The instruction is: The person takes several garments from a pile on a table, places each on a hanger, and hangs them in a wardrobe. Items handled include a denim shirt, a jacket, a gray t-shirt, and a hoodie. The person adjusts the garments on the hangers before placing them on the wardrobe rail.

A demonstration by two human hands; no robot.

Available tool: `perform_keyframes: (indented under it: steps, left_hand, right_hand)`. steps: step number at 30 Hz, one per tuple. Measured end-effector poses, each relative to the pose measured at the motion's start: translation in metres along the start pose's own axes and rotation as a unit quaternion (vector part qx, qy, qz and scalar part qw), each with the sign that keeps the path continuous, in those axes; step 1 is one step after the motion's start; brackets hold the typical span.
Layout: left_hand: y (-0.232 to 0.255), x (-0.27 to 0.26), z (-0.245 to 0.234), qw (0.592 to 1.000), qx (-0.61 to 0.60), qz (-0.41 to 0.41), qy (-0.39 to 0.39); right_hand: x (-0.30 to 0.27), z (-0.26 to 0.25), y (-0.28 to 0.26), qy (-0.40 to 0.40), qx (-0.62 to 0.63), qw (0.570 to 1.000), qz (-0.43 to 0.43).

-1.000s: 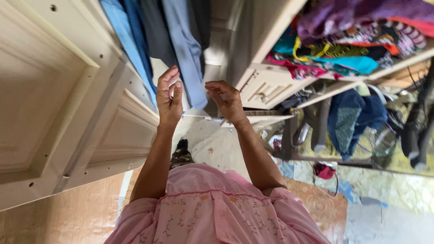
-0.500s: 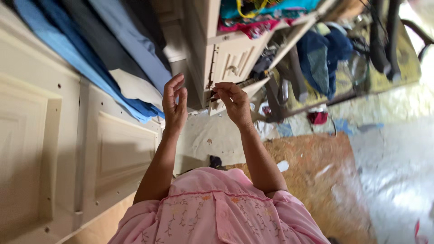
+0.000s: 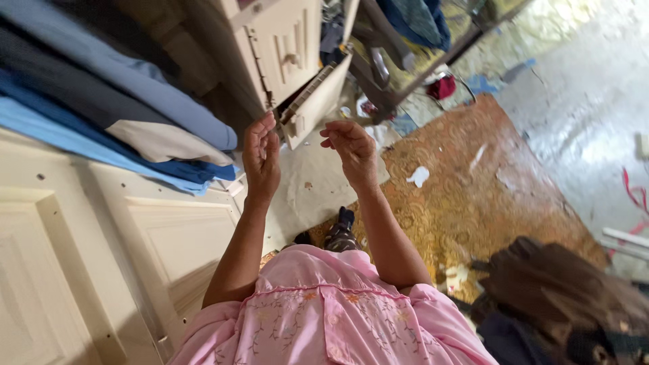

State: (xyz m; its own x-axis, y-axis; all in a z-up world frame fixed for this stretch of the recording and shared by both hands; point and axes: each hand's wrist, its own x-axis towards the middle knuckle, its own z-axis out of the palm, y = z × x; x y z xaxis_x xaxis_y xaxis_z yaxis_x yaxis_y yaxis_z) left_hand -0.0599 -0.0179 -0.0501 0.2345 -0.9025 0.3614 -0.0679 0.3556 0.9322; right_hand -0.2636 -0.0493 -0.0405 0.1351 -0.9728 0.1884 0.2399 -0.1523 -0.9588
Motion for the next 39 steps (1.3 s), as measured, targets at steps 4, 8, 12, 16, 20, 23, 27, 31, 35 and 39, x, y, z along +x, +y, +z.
perform_keyframes:
  steps: [4, 8, 12, 16, 20, 23, 27, 31, 35, 39]
  left_hand:
    - [-0.001, -0.012, 0.024, 0.999, -0.019, -0.014, -0.043]
    - [-0.002, -0.021, 0.051, 0.997, -0.024, -0.017, -0.077]
    - [-0.002, -0.031, 0.082, 0.992, -0.041, -0.028, -0.116]
    - [0.002, -0.044, 0.122, 0.986, -0.068, -0.024, -0.152]
    - [0.01, -0.063, 0.161, 0.98, -0.042, -0.031, -0.19]
    - [0.02, -0.078, 0.194, 0.975, -0.082, -0.016, -0.208]
    - [0.035, -0.099, 0.236, 0.967, -0.091, -0.009, -0.237]
    - [0.047, -0.119, 0.277, 0.956, -0.114, -0.01, -0.27]
    - [0.055, -0.142, 0.316, 0.942, -0.129, -0.02, -0.308]
    - [0.059, -0.166, 0.352, 0.928, -0.14, -0.012, -0.344]
  right_hand:
    - [-0.024, -0.019, -0.006, 0.048, -0.021, 0.998, 0.02]
    - [-0.041, -0.042, -0.018, 0.085, -0.024, 0.996, 0.001]
    - [-0.063, -0.065, -0.032, 0.135, -0.002, 0.991, 0.003]
    - [-0.087, -0.094, -0.049, 0.178, -0.035, 0.983, -0.009]
    - [-0.116, -0.13, -0.068, 0.224, -0.036, 0.974, -0.021]
    - [-0.137, -0.158, -0.082, 0.249, -0.022, 0.968, -0.036]
    - [-0.164, -0.193, -0.099, 0.274, -0.017, 0.96, -0.062]
    - [-0.196, -0.229, -0.116, 0.306, -0.036, 0.95, -0.06]
    - [-0.227, -0.264, -0.128, 0.333, -0.038, 0.94, -0.069]
    - [-0.257, -0.294, -0.135, 0.361, -0.031, 0.927, -0.098]
